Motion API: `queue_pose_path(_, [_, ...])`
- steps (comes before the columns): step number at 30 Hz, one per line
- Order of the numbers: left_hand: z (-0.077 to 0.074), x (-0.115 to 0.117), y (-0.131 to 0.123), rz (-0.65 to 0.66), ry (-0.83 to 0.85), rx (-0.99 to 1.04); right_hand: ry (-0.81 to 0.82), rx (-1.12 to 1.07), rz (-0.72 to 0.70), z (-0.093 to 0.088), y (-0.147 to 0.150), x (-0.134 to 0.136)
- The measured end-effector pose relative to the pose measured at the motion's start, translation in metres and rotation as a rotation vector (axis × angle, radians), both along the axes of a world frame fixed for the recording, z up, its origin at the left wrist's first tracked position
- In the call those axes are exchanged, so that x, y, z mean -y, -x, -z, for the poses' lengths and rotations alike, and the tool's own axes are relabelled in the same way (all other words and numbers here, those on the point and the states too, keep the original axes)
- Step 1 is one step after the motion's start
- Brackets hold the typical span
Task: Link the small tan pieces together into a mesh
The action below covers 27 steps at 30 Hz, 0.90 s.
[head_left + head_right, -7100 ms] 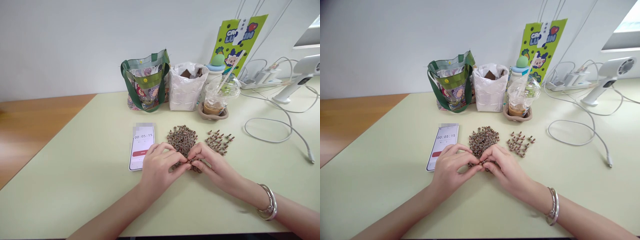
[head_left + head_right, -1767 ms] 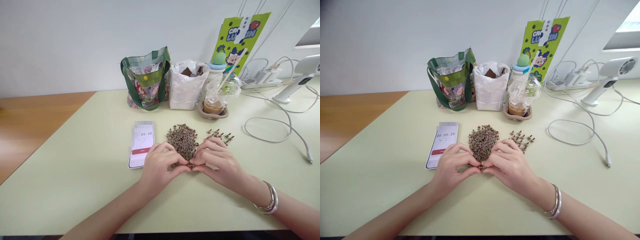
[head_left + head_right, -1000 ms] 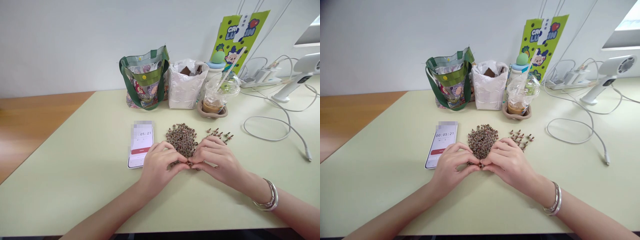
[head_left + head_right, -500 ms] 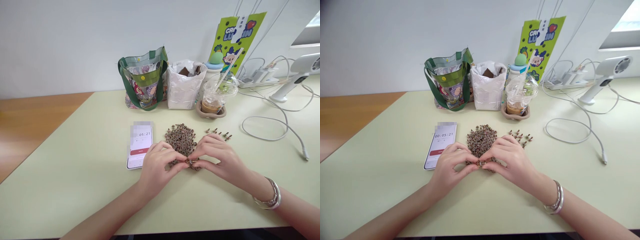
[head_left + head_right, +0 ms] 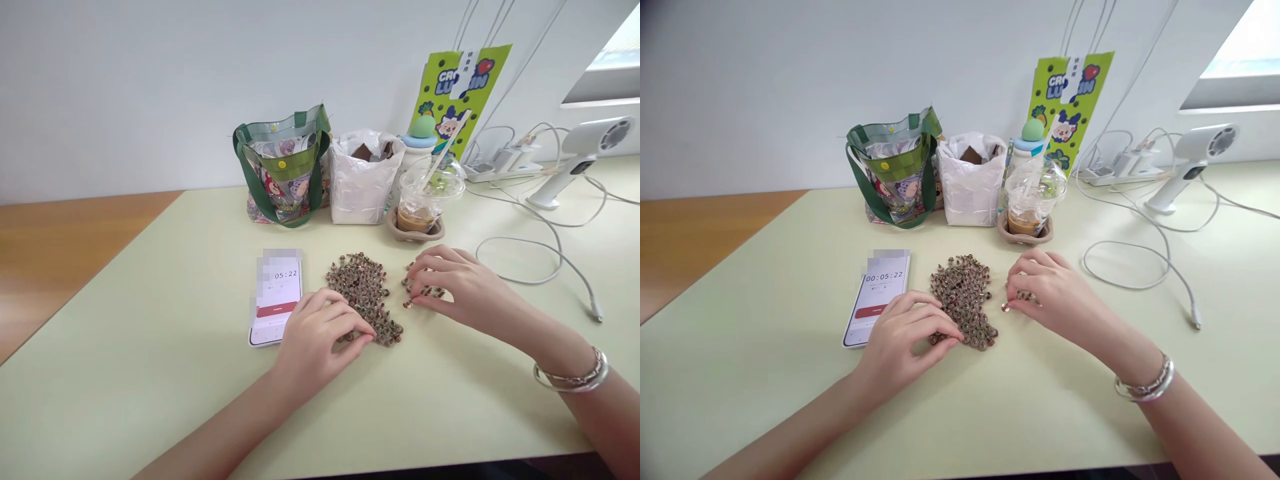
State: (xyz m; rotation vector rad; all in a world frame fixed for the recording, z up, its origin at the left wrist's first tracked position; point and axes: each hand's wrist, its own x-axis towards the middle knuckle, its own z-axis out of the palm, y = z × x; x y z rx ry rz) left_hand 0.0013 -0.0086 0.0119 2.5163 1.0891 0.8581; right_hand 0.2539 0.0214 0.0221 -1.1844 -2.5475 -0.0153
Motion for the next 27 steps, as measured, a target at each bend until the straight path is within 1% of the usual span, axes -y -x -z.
queue_pose_path(3, [-0.001,0.000,0.000,0.018,-0.024,-0.017,0.016,0.051,0.039,0.002,-0.004,0.001])
queue_pose_path(8, [-0.002,0.001,-0.001,0.035,-0.066,-0.063,-0.010,0.057,0.025,0.002,-0.004,0.000])
queue_pose_path(11, [-0.002,0.002,-0.001,0.027,-0.088,-0.066,-0.062,0.038,0.037,0.005,0.003,-0.001])
queue_pose_path(15, [-0.002,0.002,-0.002,0.026,-0.095,-0.052,-0.149,0.004,0.078,0.015,0.018,-0.002])
queue_pose_path(20, [-0.001,0.002,-0.001,0.031,-0.087,-0.046,-0.132,0.029,0.135,0.024,0.033,0.000])
queue_pose_path(27, [-0.001,0.002,-0.001,0.016,-0.099,-0.043,-0.113,0.028,0.148,0.026,0.033,0.002])
